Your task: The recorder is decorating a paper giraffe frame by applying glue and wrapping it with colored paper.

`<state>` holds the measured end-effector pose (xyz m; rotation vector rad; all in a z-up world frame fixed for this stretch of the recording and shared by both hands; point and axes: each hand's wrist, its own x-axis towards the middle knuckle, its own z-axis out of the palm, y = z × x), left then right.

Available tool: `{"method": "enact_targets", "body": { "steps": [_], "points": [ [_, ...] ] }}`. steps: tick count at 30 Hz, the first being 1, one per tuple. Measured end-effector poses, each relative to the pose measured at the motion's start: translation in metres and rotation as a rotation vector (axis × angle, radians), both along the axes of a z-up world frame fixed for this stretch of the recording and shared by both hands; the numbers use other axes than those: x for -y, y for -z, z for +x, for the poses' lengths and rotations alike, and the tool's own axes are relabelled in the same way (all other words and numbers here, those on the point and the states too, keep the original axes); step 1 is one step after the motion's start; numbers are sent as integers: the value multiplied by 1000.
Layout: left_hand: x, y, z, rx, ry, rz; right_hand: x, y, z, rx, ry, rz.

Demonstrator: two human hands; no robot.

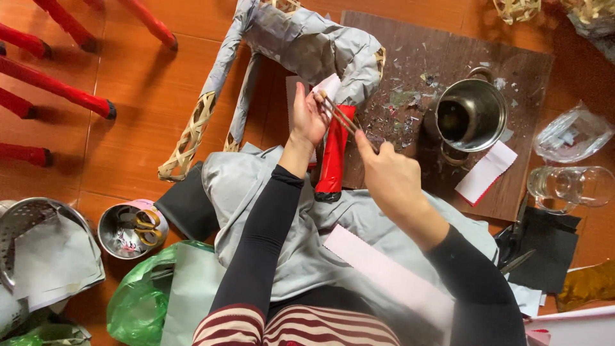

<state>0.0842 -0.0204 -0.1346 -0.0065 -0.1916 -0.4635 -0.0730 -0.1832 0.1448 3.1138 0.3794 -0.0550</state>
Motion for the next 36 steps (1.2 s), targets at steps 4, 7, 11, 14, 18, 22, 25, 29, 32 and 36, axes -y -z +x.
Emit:
{"method": "enact_targets", "body": {
  "steps": [4, 7, 11, 14, 18, 22, 25, 29, 32, 36],
  "points": [
    [8, -99, -14, -402, -39, 402, -9, 2, 7, 53, 35, -77],
    [12, -83, -10, -469, -82, 387, -23, -10, -2, 68, 32, -148],
    [15, -21, 0, -265, -124, 316, -31, -18, -4, 17, -9, -179],
    [17, -7, 5, -302, -159, 304, -27, -6, 1, 0, -22, -165],
    [20, -18, 7, -261, -172, 333, -15, 19, 9, -36, 7, -147],
    [35, -46, -1, -410, -147, 363, -9, 36, 33, -81, 47, -111],
    [42, -40, -2, -223, -186, 288, 7, 25, 48, -106, 88, -64],
    [38, -48, 1, -199, -152, 310, 67, 11, 28, 70, 324, 99],
    [41, -51, 0, -229, -111, 334, 164, 55, -9, 164, 539, 92],
    [43, -47, -3, -181, -52, 243, 269, 115, -45, -55, 696, -194]
  ]
}}
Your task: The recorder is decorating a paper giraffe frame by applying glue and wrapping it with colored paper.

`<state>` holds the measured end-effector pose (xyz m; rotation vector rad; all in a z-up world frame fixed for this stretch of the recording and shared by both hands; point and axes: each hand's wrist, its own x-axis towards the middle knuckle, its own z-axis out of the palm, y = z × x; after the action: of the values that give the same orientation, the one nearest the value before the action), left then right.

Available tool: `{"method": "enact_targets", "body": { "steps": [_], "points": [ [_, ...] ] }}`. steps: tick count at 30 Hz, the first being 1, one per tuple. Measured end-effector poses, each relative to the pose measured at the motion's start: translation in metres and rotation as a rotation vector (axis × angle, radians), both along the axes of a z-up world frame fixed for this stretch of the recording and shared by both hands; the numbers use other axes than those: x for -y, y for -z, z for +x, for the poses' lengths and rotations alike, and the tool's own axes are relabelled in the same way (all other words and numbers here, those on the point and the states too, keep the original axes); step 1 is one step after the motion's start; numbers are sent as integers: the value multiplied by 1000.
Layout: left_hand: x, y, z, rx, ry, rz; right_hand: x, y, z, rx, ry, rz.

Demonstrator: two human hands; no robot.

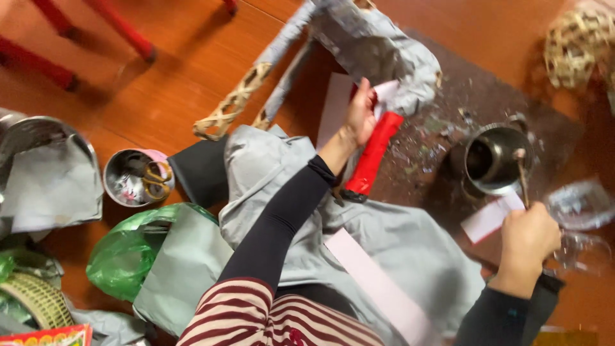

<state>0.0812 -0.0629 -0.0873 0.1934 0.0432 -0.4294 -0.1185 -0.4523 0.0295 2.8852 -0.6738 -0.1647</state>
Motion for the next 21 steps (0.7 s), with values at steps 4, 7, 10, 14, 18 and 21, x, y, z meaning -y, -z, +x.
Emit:
{"method": "enact_targets", "body": {
  "steps": [4, 7, 10, 14, 18, 21],
  "points": [
    [-9, -17, -5, 37, 0, 74, -21, -22, 18, -138, 54, 28],
    [-16, -25, -7, 60, -18, 151, -93, -65, 53, 45, -275, -94],
    [-22, -36, -13, 35, -16, 183, -160, -67, 90, 410, -570, 370],
    [-27, -55, -19, 93, -2, 252, -258, -61, 140, 452, -690, 667],
    [-30, -67, -22, 124, 69, 287, -300, -35, 173, 511, -618, 683],
    [-26, -70, -20, 99, 64, 375, -304, -26, 175, 504, -505, 717]
  ]
}}
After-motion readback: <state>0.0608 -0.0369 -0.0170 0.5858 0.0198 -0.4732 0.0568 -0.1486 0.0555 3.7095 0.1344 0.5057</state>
